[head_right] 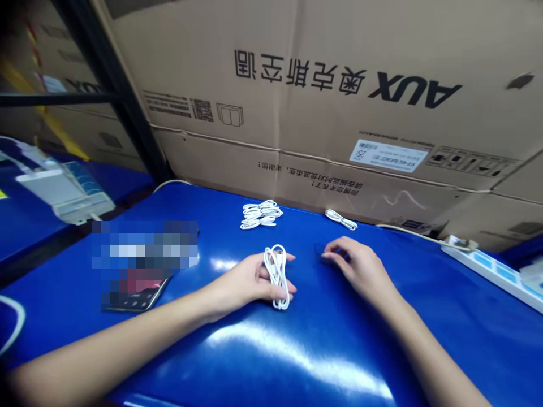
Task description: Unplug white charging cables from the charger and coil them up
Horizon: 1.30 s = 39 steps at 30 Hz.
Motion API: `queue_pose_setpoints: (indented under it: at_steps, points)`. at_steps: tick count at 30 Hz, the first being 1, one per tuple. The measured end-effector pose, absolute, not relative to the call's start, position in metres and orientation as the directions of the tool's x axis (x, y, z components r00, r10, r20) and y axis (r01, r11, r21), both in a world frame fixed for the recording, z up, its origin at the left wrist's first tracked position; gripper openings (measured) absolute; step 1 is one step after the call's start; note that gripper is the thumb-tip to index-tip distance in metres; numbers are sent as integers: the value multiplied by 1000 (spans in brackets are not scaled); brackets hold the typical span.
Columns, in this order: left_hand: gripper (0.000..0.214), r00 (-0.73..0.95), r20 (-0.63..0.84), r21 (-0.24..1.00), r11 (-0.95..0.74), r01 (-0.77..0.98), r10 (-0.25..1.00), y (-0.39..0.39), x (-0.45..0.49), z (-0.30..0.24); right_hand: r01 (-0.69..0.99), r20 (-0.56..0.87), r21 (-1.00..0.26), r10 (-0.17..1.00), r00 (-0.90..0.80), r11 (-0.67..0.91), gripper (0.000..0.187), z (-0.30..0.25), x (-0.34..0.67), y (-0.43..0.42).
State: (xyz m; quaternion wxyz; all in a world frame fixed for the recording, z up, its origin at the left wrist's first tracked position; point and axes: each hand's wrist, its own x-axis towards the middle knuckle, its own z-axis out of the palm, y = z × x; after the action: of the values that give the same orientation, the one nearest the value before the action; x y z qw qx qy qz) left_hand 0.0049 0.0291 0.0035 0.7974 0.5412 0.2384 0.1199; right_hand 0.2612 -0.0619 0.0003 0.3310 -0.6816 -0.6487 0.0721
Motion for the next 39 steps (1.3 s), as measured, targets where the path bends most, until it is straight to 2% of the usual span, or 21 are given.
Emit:
queue_pose_setpoints:
  at_steps: [2,4,5,7,10,12,16,19,23,26,29,33,37,39]
  points:
    - [70,850,-249,925,375,66,464,30,6,2,914,266,-402,962,64,50,20,1,269,-64]
    - [65,843,-240,927,370,52,482,31,8,0,930,269,-365,961,65,39,26,5,264,-66]
    - [62,840,-234,926,376,40,489,31,9,-1,917,279,-397,957,78,41,28,8,257,-66]
    - [55,836,-218,920,392,4,503,31,10,-3,832,254,-553,961,111,50,30,15,239,-68]
    - [46,838,-180,917,396,-47,516,32,11,-4,567,82,-823,993,90,16,32,18,209,-69]
    - [43,838,-153,928,367,-60,524,32,10,-4,422,8,-906,999,50,-14,33,15,193,-69]
    - [38,833,-108,980,198,-1,542,34,13,-5,382,-73,-921,997,19,-74,33,5,182,-68]
    - [38,798,-67,998,30,62,599,35,15,-5,360,-56,-930,996,73,-79,35,2,180,-66]
    - [55,747,-56,994,-35,105,662,27,1,5,109,-117,-986,990,83,-126,45,10,166,-71]
    - [42,767,-43,979,-127,161,640,6,-29,14,18,-178,-984,984,-26,-178,40,20,145,-83]
    - [41,720,-115,982,-31,187,684,-20,-58,11,-20,-209,-977,976,-59,-211,34,22,124,-101]
    - [67,666,-175,984,156,89,725,-47,-75,-7,-159,-270,-950,963,-18,-269,33,7,101,-123]
    - [77,606,-244,962,269,51,757,-56,-77,-9,-93,-102,-991,988,115,-91,29,-10,81,-137]
    - [81,597,-253,957,286,40,762,-55,-78,-5,-46,-64,-997,985,160,-58,26,-13,74,-141]
